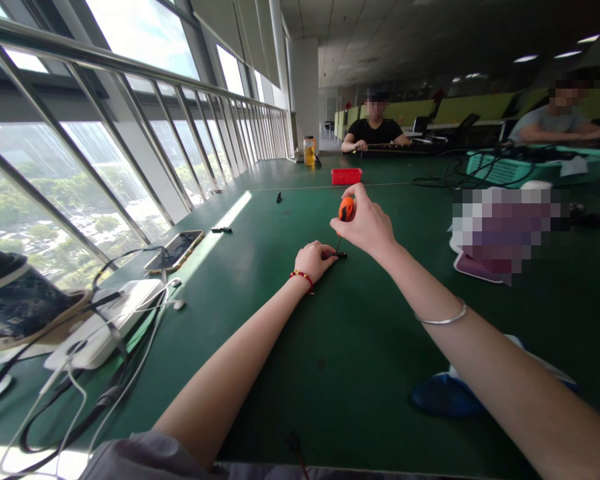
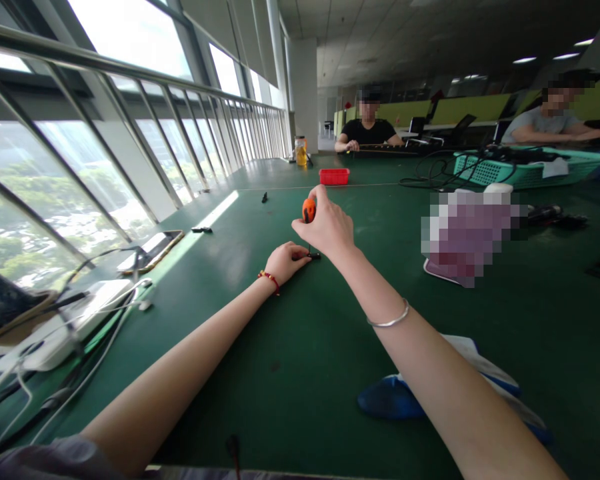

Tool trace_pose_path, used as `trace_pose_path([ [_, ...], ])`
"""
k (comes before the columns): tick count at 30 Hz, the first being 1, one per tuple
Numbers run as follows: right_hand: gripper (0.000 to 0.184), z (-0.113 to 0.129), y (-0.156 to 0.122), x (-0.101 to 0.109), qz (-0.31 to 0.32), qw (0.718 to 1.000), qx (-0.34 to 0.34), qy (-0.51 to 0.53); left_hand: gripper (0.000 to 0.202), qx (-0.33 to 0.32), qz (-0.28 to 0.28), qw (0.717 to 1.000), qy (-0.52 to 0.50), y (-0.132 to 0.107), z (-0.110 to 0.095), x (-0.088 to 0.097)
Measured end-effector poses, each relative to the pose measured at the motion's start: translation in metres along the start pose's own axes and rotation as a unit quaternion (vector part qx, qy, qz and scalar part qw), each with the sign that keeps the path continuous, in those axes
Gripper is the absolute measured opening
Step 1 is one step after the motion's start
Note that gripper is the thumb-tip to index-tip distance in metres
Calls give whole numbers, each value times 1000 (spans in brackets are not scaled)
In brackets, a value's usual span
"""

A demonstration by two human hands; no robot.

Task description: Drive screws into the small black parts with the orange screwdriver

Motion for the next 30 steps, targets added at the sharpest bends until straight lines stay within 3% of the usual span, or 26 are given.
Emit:
trace_pose_path([
  [5,36,-1,-2,1,-21,1000,-10,-3,20,2,0,1000,3,-1,-1,1],
  [12,14,-8,2,3,-19,999,-23,29,21,1,1,1000,6,-2,-2,2],
  [17,16,-25,7,14,-72,995,-53,35,21,-1,4,1000,7,-1,-2,1],
  [30,16,-35,9,9,-59,995,-63,49,20,-5,5,1000,7,-2,-3,1],
])
Point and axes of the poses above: each hand's wrist, its own y-axis towards the middle knuckle, its own x-axis out of the back of the hand, z = x × y, the point moved 7 cm from there along y, towards the middle knuckle, and after that the axes turned 2 degrees about z, right-handed, at the moved point
